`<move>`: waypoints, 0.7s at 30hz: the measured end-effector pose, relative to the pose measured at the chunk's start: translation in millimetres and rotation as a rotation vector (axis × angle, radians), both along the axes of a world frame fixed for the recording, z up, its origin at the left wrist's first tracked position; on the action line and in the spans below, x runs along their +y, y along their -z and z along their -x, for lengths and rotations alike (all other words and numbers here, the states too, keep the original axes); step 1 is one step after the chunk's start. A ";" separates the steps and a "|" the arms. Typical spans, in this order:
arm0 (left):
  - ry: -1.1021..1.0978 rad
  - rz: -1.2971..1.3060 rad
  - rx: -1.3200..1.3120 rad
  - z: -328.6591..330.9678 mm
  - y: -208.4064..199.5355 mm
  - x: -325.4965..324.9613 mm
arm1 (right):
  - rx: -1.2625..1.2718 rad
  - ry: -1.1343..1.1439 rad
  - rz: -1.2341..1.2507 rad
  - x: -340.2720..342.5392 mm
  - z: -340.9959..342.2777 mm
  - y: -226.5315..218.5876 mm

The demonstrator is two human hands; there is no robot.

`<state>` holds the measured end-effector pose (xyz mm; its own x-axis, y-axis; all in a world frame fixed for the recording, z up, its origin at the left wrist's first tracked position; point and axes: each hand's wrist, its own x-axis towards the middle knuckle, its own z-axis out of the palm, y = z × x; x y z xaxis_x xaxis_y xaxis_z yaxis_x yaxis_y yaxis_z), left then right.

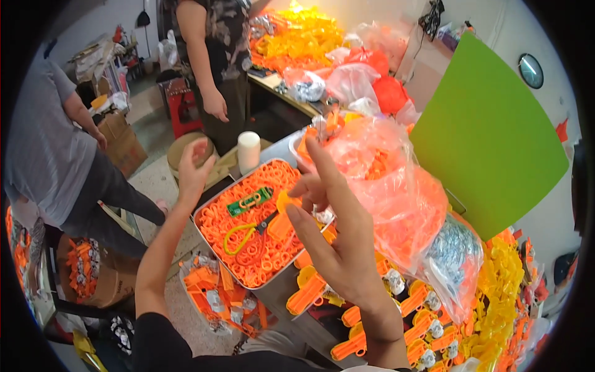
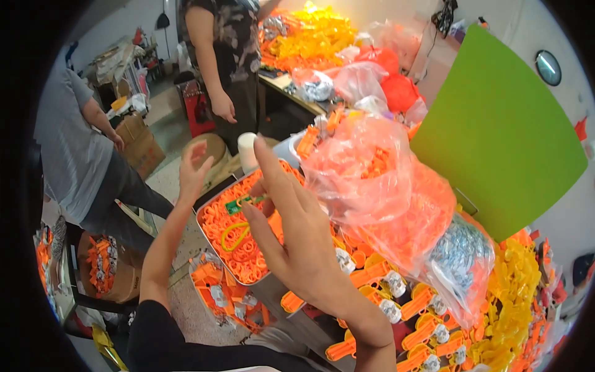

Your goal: Assembling and packaging plastic toy guns at a factory workstation.

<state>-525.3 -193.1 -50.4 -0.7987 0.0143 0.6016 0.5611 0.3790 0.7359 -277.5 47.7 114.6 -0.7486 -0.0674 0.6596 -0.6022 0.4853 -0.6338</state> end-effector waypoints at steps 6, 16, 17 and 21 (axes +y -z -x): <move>0.269 -0.226 0.122 -155.1 -100.6 -2.4 | -0.053 -0.044 0.159 -4.0 -66.6 7.2; 1.253 -0.339 0.513 -276.1 -218.0 48.3 | 0.511 -0.277 0.284 -19.4 -170.3 9.4; 1.322 -0.301 0.442 -285.7 -225.3 48.4 | 0.577 -0.196 0.313 -32.7 -179.7 3.2; 1.509 -0.179 0.560 -329.2 -253.1 52.9 | 0.640 0.149 0.312 -79.8 -238.9 -16.8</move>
